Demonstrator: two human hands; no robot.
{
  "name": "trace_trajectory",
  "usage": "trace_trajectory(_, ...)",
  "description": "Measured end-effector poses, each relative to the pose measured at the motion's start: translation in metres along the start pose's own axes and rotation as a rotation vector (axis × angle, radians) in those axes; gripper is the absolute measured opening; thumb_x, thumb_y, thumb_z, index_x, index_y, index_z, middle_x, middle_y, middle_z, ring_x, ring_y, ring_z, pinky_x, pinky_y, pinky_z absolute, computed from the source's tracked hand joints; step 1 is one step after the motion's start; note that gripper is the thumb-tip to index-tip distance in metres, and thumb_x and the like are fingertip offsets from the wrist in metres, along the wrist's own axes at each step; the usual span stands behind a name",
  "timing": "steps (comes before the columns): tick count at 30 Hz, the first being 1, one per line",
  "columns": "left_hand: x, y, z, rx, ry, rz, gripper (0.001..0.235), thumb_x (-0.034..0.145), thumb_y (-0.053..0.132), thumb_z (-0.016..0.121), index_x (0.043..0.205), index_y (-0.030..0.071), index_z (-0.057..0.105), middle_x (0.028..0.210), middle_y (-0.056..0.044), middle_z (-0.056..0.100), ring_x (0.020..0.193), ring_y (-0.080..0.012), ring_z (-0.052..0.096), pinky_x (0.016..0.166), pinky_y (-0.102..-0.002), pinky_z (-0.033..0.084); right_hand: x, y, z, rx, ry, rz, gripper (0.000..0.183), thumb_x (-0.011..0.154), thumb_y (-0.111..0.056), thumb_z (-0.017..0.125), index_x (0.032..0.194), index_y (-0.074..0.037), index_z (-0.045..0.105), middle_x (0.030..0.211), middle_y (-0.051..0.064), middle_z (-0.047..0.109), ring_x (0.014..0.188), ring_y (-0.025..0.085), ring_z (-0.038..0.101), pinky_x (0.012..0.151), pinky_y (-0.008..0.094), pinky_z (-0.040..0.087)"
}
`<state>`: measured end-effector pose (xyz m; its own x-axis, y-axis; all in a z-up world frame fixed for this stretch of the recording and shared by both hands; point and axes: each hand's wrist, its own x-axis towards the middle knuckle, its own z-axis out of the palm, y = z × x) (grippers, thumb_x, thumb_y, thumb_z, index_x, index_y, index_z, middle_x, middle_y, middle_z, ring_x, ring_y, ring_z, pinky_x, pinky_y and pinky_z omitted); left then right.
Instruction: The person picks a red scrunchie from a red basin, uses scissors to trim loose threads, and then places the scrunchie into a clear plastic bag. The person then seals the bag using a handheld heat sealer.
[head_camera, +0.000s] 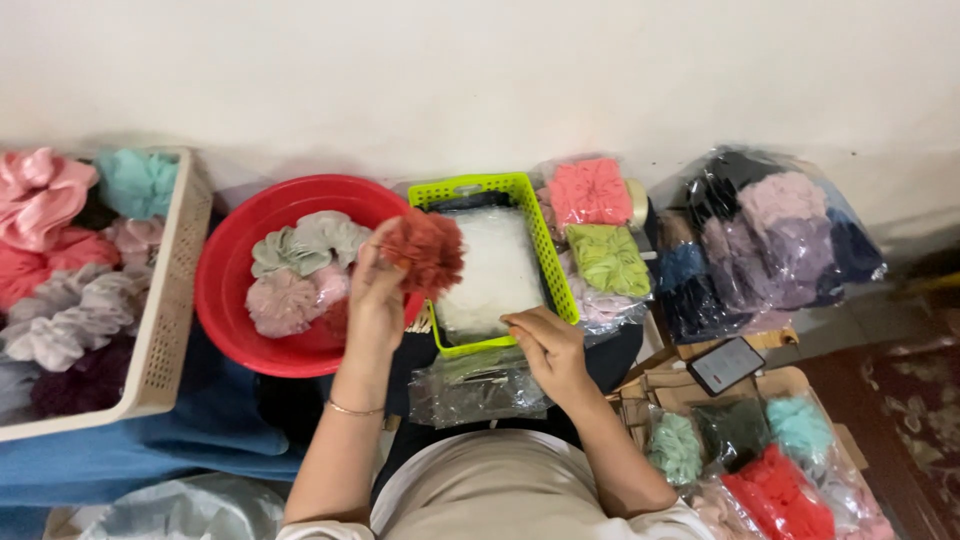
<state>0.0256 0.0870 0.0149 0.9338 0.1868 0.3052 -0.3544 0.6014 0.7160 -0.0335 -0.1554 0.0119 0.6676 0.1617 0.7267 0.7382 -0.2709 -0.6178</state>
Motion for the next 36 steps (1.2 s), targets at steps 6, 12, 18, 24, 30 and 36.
trace_trajectory(6, -0.015, 0.047, -0.023, 0.077, 0.143, 0.044, 0.050, 0.090, 0.000, 0.055, 0.140, 0.001, 0.052, 0.128, -0.020, 0.061, 0.117, -0.0295, 0.064, 0.097, -0.039, 0.056, 0.007, -0.035, 0.033, -0.035, -0.272, -0.113, 0.027, 0.094, -0.004, 0.069, 0.119, 0.004, 0.071, 0.098, 0.020, 0.075, 0.087, 0.034, 0.074, 0.071, 0.041, 0.063)
trace_trajectory(12, -0.037, 0.085, -0.035, 0.146, 0.232, 0.128, 0.048, 0.090, 0.001, 0.055, 0.137, 0.001, 0.054, 0.123, -0.016, 0.062, 0.114, -0.0260, 0.065, 0.096, -0.037, 0.058, 0.004, -0.037, 0.057, -0.087, -0.359, -0.105, 0.047, 0.093, 0.002, 0.065, 0.139, 0.002, 0.059, 0.103, 0.021, 0.070, 0.091, 0.035, 0.072, 0.075, 0.042, 0.063)
trace_trajectory(18, -0.052, 0.104, -0.073, 0.155, 0.294, 0.173, 0.048, 0.092, 0.002, 0.054, 0.139, 0.000, 0.051, 0.126, -0.024, 0.060, 0.115, -0.0331, 0.064, 0.097, -0.044, 0.057, 0.029, 0.017, 0.041, -0.157, -0.169, 0.055, 0.046, 0.086, 0.008, 0.073, 0.131, 0.001, 0.066, 0.090, 0.025, 0.070, 0.072, 0.037, 0.069, 0.059, 0.043, 0.056)
trace_trajectory(24, -0.065, 0.102, -0.073, 0.180, 0.304, 0.150, 0.047, 0.092, 0.003, 0.055, 0.138, -0.002, 0.051, 0.128, -0.025, 0.059, 0.118, -0.0334, 0.062, 0.099, -0.045, 0.054, 0.040, 0.073, 0.040, -0.245, -0.352, 0.238, 0.043, 0.087, -0.001, 0.075, 0.129, -0.002, 0.068, 0.094, 0.020, 0.073, 0.074, 0.035, 0.072, 0.061, 0.040, 0.059)
trace_trajectory(30, -0.071, 0.081, -0.082, 0.174, 0.307, 0.099, 0.047, 0.091, 0.001, 0.056, 0.137, -0.003, 0.052, 0.125, -0.023, 0.062, 0.116, -0.0321, 0.064, 0.097, -0.045, 0.055, 0.060, 0.071, 0.018, -0.339, -0.391, 0.307, 0.048, 0.086, 0.002, 0.074, 0.134, -0.002, 0.066, 0.106, 0.026, 0.072, 0.090, 0.044, 0.072, 0.070, 0.046, 0.061)
trace_trajectory(36, -0.064, 0.069, -0.058, 0.207, 0.268, 0.067, 0.048, 0.089, -0.001, 0.057, 0.137, -0.003, 0.053, 0.121, -0.022, 0.064, 0.114, -0.0316, 0.065, 0.095, -0.044, 0.056, 0.047, 0.117, 0.000, -0.704, -0.482, 0.360, 0.052, 0.089, -0.004, 0.068, 0.141, -0.003, 0.057, 0.109, 0.027, 0.066, 0.091, 0.046, 0.072, 0.074, 0.054, 0.063)
